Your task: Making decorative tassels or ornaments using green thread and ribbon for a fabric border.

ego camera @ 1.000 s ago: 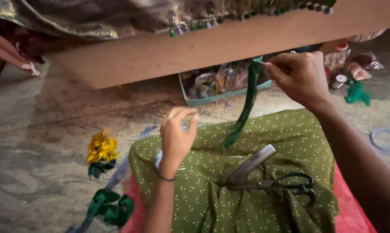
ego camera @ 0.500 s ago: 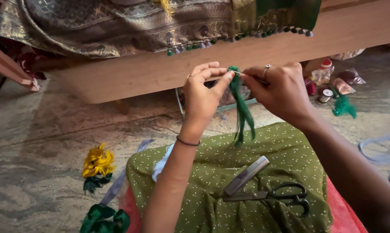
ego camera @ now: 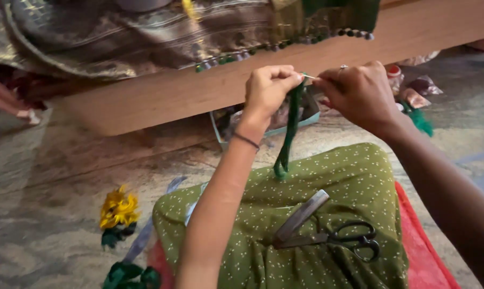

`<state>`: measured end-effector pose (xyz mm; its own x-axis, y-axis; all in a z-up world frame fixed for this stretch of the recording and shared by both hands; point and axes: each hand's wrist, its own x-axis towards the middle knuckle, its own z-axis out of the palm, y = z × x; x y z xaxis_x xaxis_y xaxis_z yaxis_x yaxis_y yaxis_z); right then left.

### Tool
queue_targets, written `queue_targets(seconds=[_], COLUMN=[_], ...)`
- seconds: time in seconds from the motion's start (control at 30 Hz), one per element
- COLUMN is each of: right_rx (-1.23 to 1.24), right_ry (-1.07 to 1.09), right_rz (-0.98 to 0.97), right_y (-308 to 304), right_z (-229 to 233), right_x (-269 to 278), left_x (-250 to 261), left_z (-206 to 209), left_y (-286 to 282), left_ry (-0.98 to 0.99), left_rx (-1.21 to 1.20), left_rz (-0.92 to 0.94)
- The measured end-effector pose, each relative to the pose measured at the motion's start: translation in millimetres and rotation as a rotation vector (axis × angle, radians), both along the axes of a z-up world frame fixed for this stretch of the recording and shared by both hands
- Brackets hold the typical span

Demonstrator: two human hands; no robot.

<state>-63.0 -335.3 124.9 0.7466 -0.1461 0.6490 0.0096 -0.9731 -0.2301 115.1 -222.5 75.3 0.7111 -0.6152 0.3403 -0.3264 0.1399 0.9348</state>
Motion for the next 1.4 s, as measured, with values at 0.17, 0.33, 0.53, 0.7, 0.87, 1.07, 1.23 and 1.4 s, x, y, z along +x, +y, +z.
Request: queue_targets(seconds=[0.17,0.33,0.53,0.7,0.87,1.07,1.23,1.4], right_rx=[-0.206,-0.053,-0.072,-0.326,-0.143,-0.148,-0.157,-0.107], right_ry=[-0.093,-0.039,-0.108,-0.099,-0.103,-0.064,-0.008,0.069], right_rz=[-0.127,-0.286,-0.364,-0.467,-0.402,-0.393,-0.326,-0.355], right_y=[-54.9,-97.8,-153.5,-148.4,-191.2,-140.9,-153.4,-130.3], right_z=[-14.5,-3.1,9.9,44.4,11.2,41.4,15.7,20.2], right_x=[-29.3,-65.2,-88.9,-75.7,-73.6,-53.5,-48.7,-45.2], left_x=[-10.2,-32.0,-49.0,-47.7,-18.1,-4.8,-26.1,-36.8], left_z=[-10.0,7.0,36.0,51.5,8.1,-4.5,26.0,41.1], left_y=[-89.3,-177.5,-241.1,-246.6,-263.1,-236.4,-192.1,-162.5], left_ry=[0.16,-0.071,-0.198,-0.144,0.125,0.111,-0.267,-0.918], left_rx=[-0.053,-0.093,-0.056,-0.009,-0.133,-0.077,-0.112,-0.212], left_rz=[-0.223,-0.285,-0.331,-0.342,-0.66,-0.661,-0.32,-0.152])
